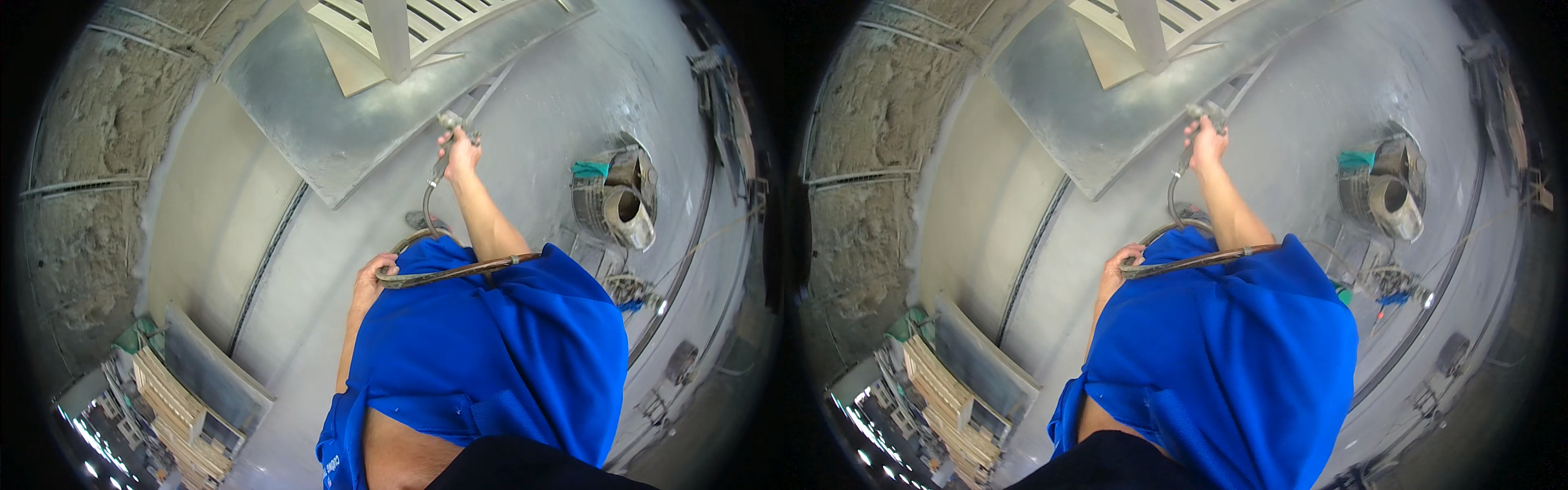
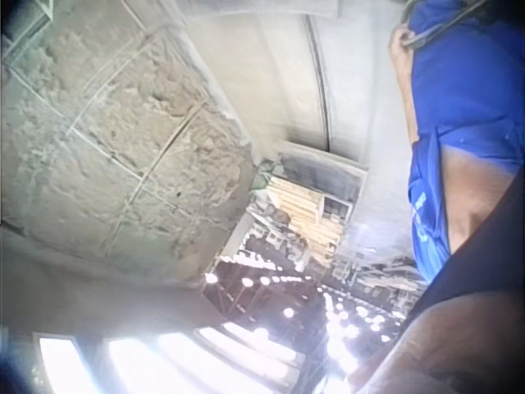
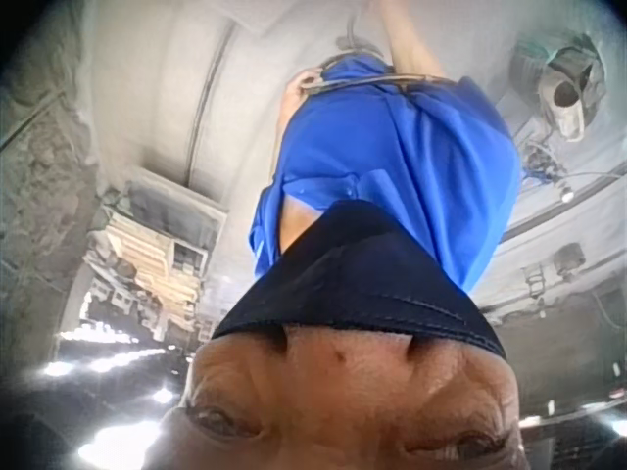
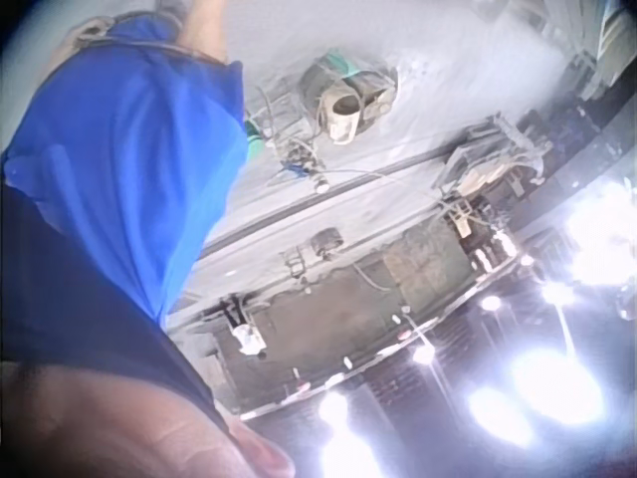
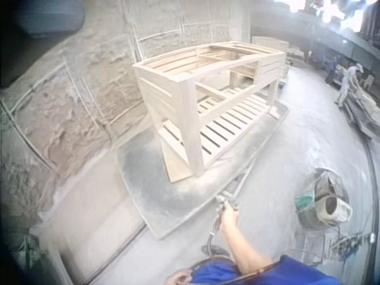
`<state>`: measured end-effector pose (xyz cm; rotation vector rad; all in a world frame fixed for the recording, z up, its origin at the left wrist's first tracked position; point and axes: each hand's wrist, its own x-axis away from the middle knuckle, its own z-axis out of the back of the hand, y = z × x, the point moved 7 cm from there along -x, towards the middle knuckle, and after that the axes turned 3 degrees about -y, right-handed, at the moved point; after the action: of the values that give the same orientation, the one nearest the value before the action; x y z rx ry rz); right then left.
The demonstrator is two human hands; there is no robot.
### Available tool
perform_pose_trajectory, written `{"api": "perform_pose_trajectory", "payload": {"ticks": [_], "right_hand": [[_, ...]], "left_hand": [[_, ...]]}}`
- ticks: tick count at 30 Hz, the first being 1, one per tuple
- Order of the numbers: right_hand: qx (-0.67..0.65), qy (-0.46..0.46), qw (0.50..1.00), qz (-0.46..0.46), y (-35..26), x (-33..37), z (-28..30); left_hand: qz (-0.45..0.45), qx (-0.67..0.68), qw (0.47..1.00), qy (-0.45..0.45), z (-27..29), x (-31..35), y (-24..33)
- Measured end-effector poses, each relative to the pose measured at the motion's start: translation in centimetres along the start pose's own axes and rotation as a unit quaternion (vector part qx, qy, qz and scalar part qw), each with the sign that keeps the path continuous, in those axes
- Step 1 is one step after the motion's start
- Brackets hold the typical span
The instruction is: The person uses a spray gun to apply a light-colored coating to a wooden headboard frame. They move the spray gun steadily across the surface, covering the slats and frame edges while walking around the piece to reach different areas.
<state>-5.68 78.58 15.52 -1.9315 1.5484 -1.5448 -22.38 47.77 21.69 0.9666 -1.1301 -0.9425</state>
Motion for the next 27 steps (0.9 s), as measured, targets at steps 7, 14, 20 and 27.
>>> {"api": "perform_pose_trajectory", "payload": {"ticks": [7, 14, 20, 27], "right_hand": [[-0.026, -0.090, 0.972, 0.215, -8.2, 11.3, -4.5], [0.369, -0.078, 0.879, 0.292, -7.2, 11.0, 0.7], [0.432, -0.158, 0.830, 0.315, -7.2, 0.6, 1.4], [0.420, -0.090, 0.823, 0.370, -17.9, -18.1, 3.9]], "left_hand": [[0.064, 0.083, 0.991, -0.086, 5.7, 5.0, -4.1], [-0.057, -0.031, 0.983, -0.170, 3.7, 2.5, -3.3], [-0.089, -0.040, 0.972, -0.212, -4.5, -3.1, -2.0], [-0.054, -0.176, 0.971, -0.151, -15.4, -13.8, 2.9]]}}
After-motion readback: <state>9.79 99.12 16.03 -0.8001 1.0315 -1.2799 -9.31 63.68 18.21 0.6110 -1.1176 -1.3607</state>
